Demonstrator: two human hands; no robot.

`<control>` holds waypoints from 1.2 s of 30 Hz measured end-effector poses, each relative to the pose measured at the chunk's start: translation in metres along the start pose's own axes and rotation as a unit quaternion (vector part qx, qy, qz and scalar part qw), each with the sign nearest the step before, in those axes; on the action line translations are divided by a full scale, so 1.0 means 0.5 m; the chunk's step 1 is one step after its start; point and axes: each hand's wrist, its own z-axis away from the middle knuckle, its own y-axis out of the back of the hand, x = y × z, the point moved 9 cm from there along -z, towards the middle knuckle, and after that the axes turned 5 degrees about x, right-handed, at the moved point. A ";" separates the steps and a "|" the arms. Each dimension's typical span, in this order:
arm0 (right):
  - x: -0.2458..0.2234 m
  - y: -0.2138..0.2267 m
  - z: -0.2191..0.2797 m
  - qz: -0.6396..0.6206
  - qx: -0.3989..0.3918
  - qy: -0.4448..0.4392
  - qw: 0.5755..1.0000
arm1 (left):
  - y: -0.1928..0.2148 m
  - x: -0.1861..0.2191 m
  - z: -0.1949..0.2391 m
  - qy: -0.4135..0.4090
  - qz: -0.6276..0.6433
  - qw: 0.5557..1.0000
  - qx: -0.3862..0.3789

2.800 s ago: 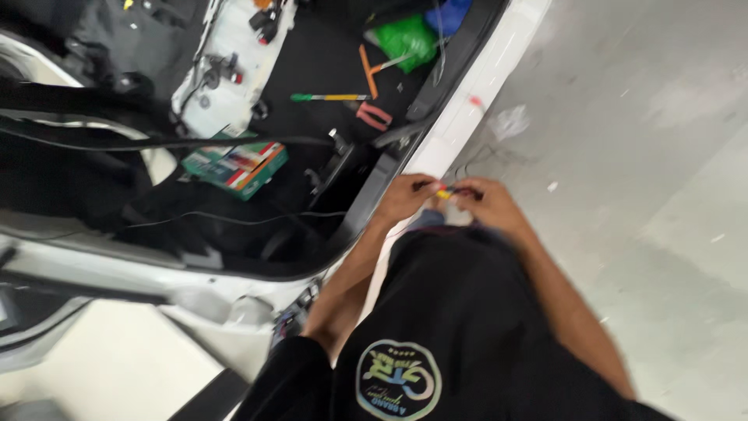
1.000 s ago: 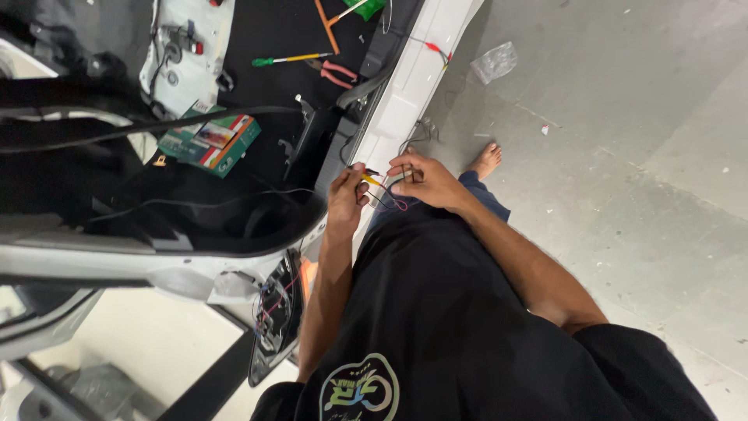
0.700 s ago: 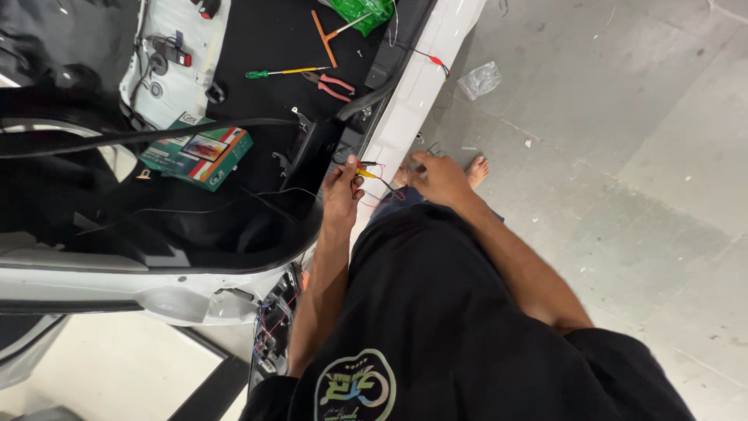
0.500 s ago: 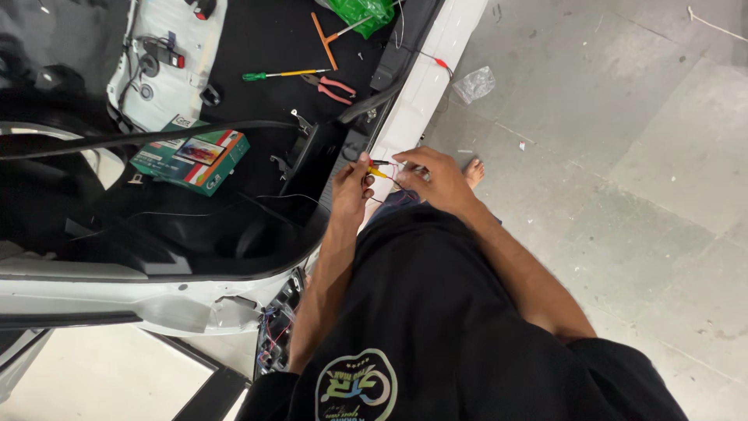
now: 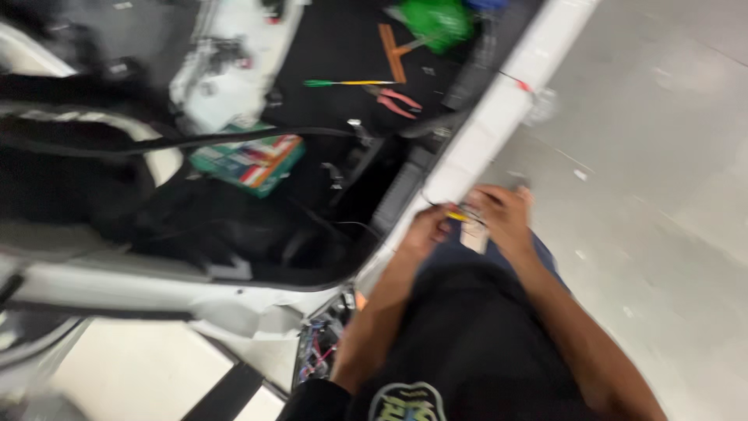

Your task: The person works on the wiring of a car's rear light assembly, connecting wires and using a multimeter to test connections. They then use electrical tape to insulate the wire connections.

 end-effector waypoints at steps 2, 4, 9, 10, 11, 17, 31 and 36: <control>0.006 0.002 -0.005 -0.025 0.027 0.010 0.999 | 0.002 -0.001 -0.005 -0.019 0.021 1.000 -0.001; 0.042 0.016 -0.005 -0.102 0.056 -0.039 0.992 | 0.016 -0.003 0.002 -0.028 0.035 0.998 0.032; 0.075 0.092 -0.048 -0.147 0.137 -0.079 0.976 | 0.027 0.021 0.047 -0.049 0.074 0.989 0.115; 0.076 0.081 -0.052 -0.130 0.096 -0.082 0.983 | 0.030 0.025 0.057 -0.054 0.072 0.987 0.130; 0.078 0.074 -0.054 -0.113 0.055 -0.084 0.988 | 0.028 0.026 0.060 -0.060 0.071 0.985 0.145; 0.134 -0.013 0.023 -0.166 -0.099 -0.098 0.976 | 0.018 -0.032 0.036 -0.078 0.116 0.974 0.180; 0.095 0.045 -0.049 -0.089 -0.050 -0.098 0.990 | 0.187 -0.031 -0.007 -0.091 -0.130 0.931 0.330; 0.079 0.055 -0.121 0.083 -0.036 0.020 0.996 | 0.331 0.111 -0.091 -0.366 -0.105 0.787 0.485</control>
